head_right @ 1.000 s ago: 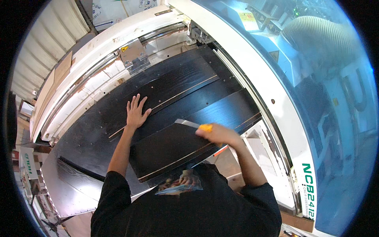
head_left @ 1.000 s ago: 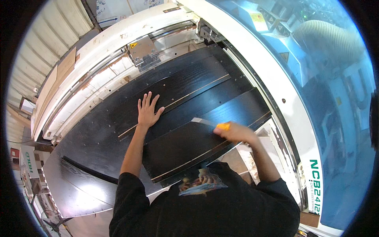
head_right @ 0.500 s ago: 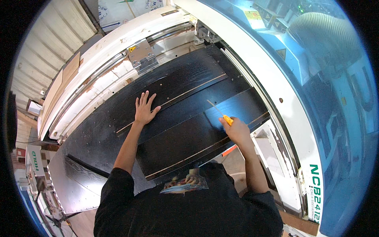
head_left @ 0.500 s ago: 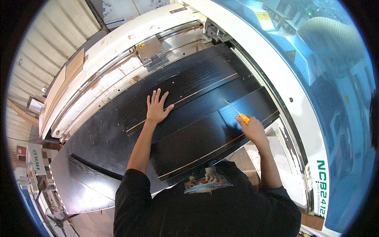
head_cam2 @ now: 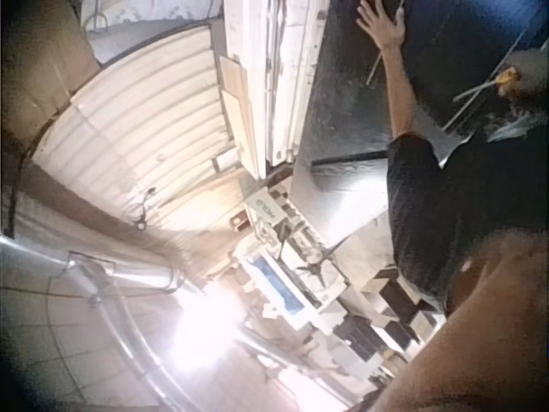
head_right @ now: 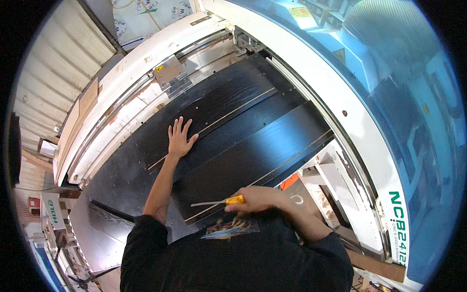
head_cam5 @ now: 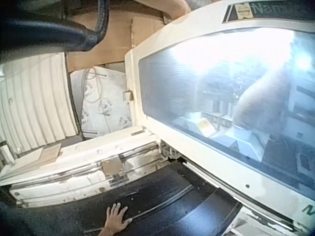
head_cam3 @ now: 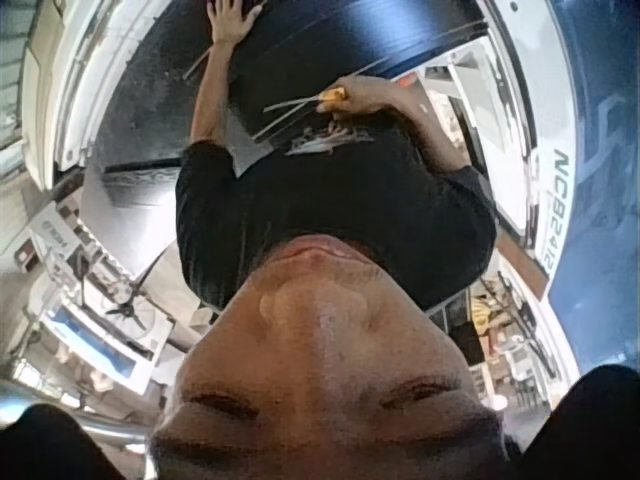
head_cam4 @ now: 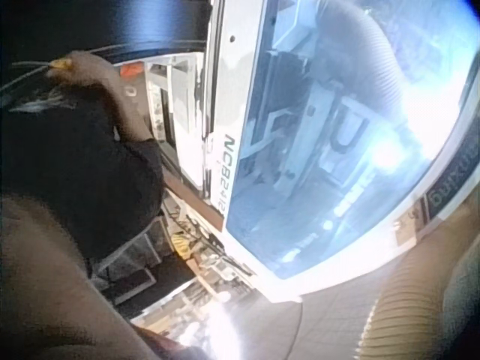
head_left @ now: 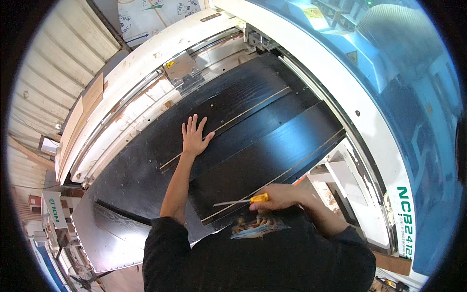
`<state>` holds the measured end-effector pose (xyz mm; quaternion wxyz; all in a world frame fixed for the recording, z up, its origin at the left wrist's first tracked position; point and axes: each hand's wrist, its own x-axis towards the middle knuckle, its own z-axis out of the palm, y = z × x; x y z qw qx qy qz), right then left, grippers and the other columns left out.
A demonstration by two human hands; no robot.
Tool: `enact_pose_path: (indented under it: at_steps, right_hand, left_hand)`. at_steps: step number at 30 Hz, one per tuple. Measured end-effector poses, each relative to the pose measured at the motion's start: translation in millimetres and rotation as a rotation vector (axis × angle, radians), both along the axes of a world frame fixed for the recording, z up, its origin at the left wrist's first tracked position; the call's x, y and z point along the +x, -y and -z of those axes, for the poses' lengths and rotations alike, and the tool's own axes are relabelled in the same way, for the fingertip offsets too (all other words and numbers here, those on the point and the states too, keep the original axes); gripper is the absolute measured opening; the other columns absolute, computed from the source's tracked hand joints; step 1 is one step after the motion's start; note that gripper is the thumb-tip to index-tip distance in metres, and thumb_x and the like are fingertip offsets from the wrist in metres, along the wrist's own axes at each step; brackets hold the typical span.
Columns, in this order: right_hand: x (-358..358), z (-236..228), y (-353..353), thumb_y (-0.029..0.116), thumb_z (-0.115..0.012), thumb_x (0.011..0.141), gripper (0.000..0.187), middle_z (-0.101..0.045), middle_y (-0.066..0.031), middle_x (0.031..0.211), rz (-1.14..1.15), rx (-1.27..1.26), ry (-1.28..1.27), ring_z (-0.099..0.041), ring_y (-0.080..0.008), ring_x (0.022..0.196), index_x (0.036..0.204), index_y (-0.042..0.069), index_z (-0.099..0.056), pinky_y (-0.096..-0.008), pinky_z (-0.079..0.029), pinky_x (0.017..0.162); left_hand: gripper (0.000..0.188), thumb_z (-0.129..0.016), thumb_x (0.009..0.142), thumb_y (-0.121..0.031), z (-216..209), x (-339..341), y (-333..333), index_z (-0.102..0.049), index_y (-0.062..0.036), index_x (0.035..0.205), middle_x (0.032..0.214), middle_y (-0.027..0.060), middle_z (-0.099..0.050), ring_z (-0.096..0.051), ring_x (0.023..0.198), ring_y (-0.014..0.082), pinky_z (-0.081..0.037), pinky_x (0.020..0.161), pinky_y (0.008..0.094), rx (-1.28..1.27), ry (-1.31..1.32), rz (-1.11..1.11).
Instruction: The person uses a small yellow-handled tool to pry strips off dark wooden boards and positions them on a machine table before moving and stacking the finished parts.
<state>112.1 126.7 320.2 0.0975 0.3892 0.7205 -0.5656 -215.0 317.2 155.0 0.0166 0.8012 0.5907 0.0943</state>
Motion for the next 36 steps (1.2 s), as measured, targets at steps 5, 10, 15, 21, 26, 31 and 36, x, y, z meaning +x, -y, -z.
enact_pose_path:
  at_steps: [5,10,15,21,26,31,36]
  right_hand:
    - [63.1,25.2,-29.2,0.075,-0.057,0.089,0.078,-0.073,-0.0229,0.093,0.685,0.220,0.265,-0.071,-0.0372,0.090,0.098,0.000,-0.072,-0.0466,-0.055,0.077]
    - [168.7,64.4,-42.9,0.075,-0.051,0.092,0.086,-0.070,-0.0333,0.093,1.200,0.647,0.599,-0.069,-0.0473,0.095,0.097,-0.010,-0.069,-0.0552,-0.054,0.078]
    - [153.5,32.3,-24.3,0.072,-0.056,0.092,0.080,-0.069,-0.0205,0.074,1.169,0.305,0.465,-0.071,-0.0294,0.066,0.089,-0.007,-0.068,-0.0436,-0.056,0.064]
    - [66.1,52.3,-0.7,0.079,-0.059,0.086,0.077,-0.065,-0.0089,0.068,0.610,-0.041,0.133,-0.063,-0.0199,0.058,0.084,0.002,-0.069,-0.0347,-0.050,0.053]
    - [71.9,55.7,-10.9,0.077,-0.056,0.088,0.085,-0.073,-0.0227,0.093,0.891,0.120,0.282,-0.073,-0.0365,0.088,0.098,-0.006,-0.069,-0.0476,-0.056,0.076]
    - [198.4,79.8,-2.4,0.067,-0.059,0.092,0.070,-0.072,-0.0227,0.081,1.408,0.630,0.577,-0.073,-0.0400,0.078,0.104,0.000,-0.072,-0.0489,-0.056,0.068]
    - [298.2,138.5,65.3,0.056,-0.062,0.096,0.057,-0.072,-0.0247,0.085,1.419,0.997,0.844,-0.072,-0.0428,0.080,0.114,0.002,-0.072,-0.0480,-0.056,0.069]
  left_hand:
    - [0.074,-0.046,0.097,-0.067,-2.3,-2.3,2.7,-0.037,-0.0245,0.157,0.167,0.0154,-0.021,-0.016,0.155,0.0364,-0.010,0.124,0.0594,0.003,0.005,-0.004]
    - [0.074,-0.046,0.097,-0.066,-5.0,4.1,3.1,-0.036,-0.0245,0.157,0.167,0.0152,-0.020,-0.015,0.155,0.0365,-0.009,0.124,0.0594,-0.011,-0.009,0.005]
    - [0.071,-0.047,0.099,-0.064,-5.1,1.8,4.3,-0.038,-0.0231,0.157,0.166,0.0162,-0.022,-0.017,0.154,0.0376,-0.011,0.123,0.0598,0.026,-0.012,0.014]
    - [0.071,-0.048,0.098,-0.063,-7.5,8.8,-3.4,-0.037,-0.0237,0.157,0.166,0.0164,-0.023,-0.018,0.154,0.0383,-0.011,0.123,0.0597,0.006,-0.027,0.018]
    - [0.073,-0.050,0.097,-0.064,-5.2,4.7,-5.4,-0.036,-0.0246,0.157,0.167,0.0155,-0.022,-0.016,0.155,0.0379,-0.010,0.123,0.0612,-0.031,-0.002,0.027]
    - [0.073,-0.050,0.097,-0.064,-6.4,2.9,-2.6,-0.037,-0.0244,0.157,0.167,0.0150,-0.021,-0.015,0.155,0.0380,-0.009,0.123,0.0610,-0.024,0.010,0.041]
    - [0.072,-0.047,0.098,-0.065,-9.0,5.3,-1.9,-0.039,-0.0235,0.156,0.166,0.0152,-0.023,-0.016,0.155,0.0383,-0.009,0.123,0.0599,-0.021,0.020,0.066]
